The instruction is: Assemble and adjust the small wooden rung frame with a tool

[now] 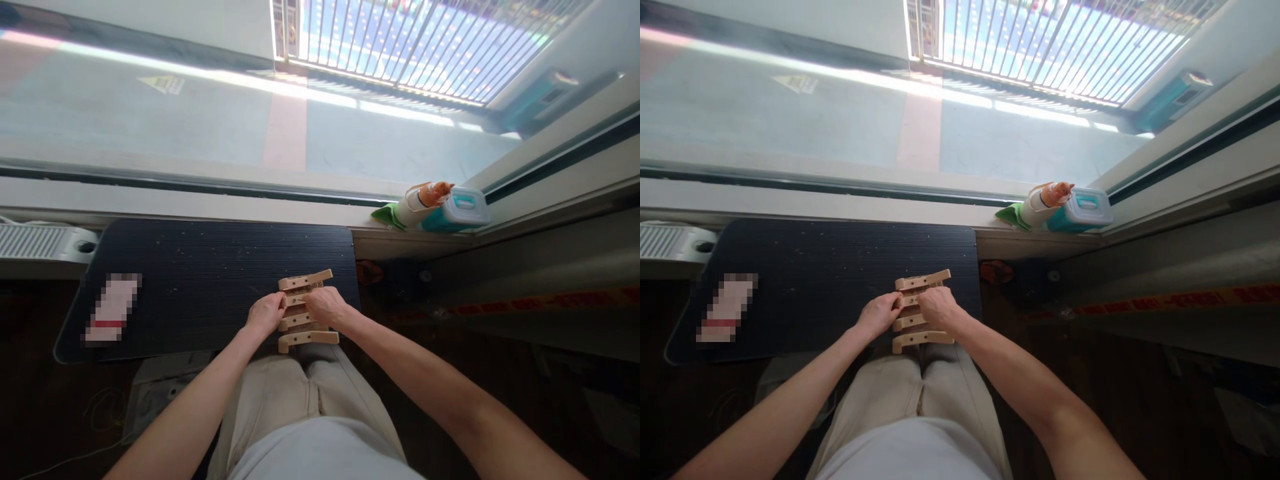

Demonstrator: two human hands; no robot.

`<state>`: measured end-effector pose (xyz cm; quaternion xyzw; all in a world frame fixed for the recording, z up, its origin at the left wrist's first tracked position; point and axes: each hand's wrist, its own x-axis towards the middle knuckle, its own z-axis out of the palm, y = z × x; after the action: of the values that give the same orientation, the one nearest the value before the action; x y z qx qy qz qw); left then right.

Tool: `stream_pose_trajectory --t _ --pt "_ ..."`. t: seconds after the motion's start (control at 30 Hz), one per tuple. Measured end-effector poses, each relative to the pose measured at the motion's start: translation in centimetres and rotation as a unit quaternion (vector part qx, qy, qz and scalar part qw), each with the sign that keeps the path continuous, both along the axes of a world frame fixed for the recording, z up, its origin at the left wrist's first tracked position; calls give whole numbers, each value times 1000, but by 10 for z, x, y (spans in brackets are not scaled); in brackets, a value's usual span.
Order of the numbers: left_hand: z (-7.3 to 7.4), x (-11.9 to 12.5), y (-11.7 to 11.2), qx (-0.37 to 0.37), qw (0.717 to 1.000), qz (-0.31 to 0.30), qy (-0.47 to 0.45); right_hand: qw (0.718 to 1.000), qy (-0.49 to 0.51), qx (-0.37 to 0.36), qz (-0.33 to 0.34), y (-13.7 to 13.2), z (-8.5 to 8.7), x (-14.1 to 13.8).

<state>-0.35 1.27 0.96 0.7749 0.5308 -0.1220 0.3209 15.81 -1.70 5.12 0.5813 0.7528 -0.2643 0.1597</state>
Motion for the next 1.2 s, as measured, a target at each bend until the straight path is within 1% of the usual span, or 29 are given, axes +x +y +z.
stream_pose_trajectory --t 0.17,0.3,0.4,0.5,0.57,0.67,0.83,0.93,1.1,1.2 --pt "-2 0 1 -2 1000 5 -3 999 5 7 -47 -3 -3 -5" --pt "-9 1 1 -4 1000 10 2 992 34 4 -118 -14 -10 0" --pt "-14 1 3 10 1000 5 10 984 55 14 -171 -24 -15 -3" --pt "-16 0 6 27 999 -5 23 979 78 16 -186 -28 -18 -8" --pt "-16 0 8 30 999 -11 30 980 79 14 -184 -28 -16 -8" --pt "-15 0 9 34 999 -14 36 983 52 21 -175 -24 -11 -4" --pt "-17 0 8 31 999 -5 39 993 29 23 -113 -10 -4 -5" --pt "-17 1 8 33 998 -13 44 996 25 15 -87 -2 -3 -9" --pt "-15 1 7 32 998 -21 53 998 1 -2 -60 4 0 -11" --pt "-15 0 7 38 998 -21 49 1000 -10 11 -19 6 2 -16"
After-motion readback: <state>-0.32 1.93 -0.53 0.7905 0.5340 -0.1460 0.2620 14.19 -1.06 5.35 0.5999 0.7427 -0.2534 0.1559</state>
